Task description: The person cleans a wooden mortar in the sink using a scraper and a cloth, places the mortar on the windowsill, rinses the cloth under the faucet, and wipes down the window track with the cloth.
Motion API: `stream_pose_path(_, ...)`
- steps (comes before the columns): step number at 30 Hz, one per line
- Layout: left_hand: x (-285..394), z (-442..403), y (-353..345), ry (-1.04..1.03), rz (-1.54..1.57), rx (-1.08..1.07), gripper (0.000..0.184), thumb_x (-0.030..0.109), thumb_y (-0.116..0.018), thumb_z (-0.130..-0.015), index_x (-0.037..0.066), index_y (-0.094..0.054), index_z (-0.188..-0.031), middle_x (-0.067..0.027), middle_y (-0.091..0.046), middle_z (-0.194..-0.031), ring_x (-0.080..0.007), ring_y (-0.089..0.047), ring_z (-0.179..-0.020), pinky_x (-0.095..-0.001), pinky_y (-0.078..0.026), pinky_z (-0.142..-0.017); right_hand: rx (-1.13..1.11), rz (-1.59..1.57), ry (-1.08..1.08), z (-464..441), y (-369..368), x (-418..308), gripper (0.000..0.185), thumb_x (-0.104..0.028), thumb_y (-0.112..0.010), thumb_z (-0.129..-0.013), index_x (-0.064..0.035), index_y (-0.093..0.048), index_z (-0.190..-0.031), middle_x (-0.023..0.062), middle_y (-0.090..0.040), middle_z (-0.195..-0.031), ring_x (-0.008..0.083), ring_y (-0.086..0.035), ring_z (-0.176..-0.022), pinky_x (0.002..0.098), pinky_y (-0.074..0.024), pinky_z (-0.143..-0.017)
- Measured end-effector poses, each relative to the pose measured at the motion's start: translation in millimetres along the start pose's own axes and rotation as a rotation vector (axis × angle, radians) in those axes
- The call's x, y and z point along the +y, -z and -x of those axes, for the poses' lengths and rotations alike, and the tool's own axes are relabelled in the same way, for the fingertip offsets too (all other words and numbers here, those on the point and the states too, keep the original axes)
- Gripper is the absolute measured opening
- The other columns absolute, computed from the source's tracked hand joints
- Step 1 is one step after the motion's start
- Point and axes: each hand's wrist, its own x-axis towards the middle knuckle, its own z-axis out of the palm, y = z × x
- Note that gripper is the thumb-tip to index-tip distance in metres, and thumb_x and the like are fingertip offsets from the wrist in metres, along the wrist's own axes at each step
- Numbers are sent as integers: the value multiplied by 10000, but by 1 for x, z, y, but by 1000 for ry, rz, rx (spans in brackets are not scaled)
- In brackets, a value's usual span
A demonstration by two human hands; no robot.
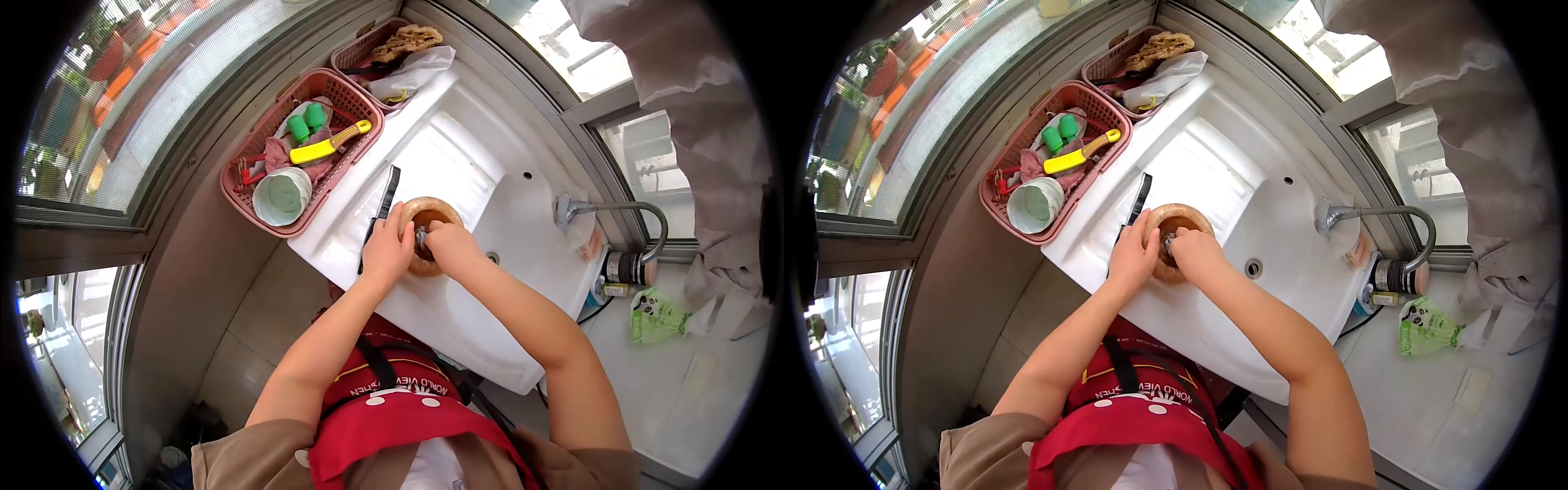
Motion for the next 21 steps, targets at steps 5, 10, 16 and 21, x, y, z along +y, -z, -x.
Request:
stream_pose_path(5,-5,-2,0,-45,-18,36,450,266,-487,-905,73,-431,-1307,-242,-558,-984,-385,-551,-914,-415,-450,-810,355,-46,-42,-11,-22,0,97,-72,-569,-741,-53,-664,-729,122,-573,-836,260,-609,-758,362,-512,-687)
stream_pose_path(10,-6,-1,-2,-47,-52,69,465,282,-495,-892,101,-426,-1315,-233,-550,-967,-394,-573,-847,-438,-478,-756,223,4,58,-3,-7,0,93,-79,-572,-741,-42,-657,-735,115,-574,-819,253,-606,-773,365,-509,-681)
stream_pose_path(16,-10,-4,-1,-64,-79,50,469,287,-491,-895,95,-420,-1317,-240,-550,-960,-400,-572,-845,-434,-480,-752,352,-121,5,-18,-30,-4,71,-71,-586,-732,-53,-654,-738,104,-581,-811,261,-604,-792,374,-502,-691)
stream_pose_path(21,-6,-4,-2,-84,-75,65,464,287,-478,-903,80,-415,-1314,-246,-549,-959,-401,-571,-833,-438,-481,-743,129,-27,-86,-8,-7,3,78,-60,-574,-743,-38,-643,-776,130,-577,-867,292,-593,-832,393,-492,-715)
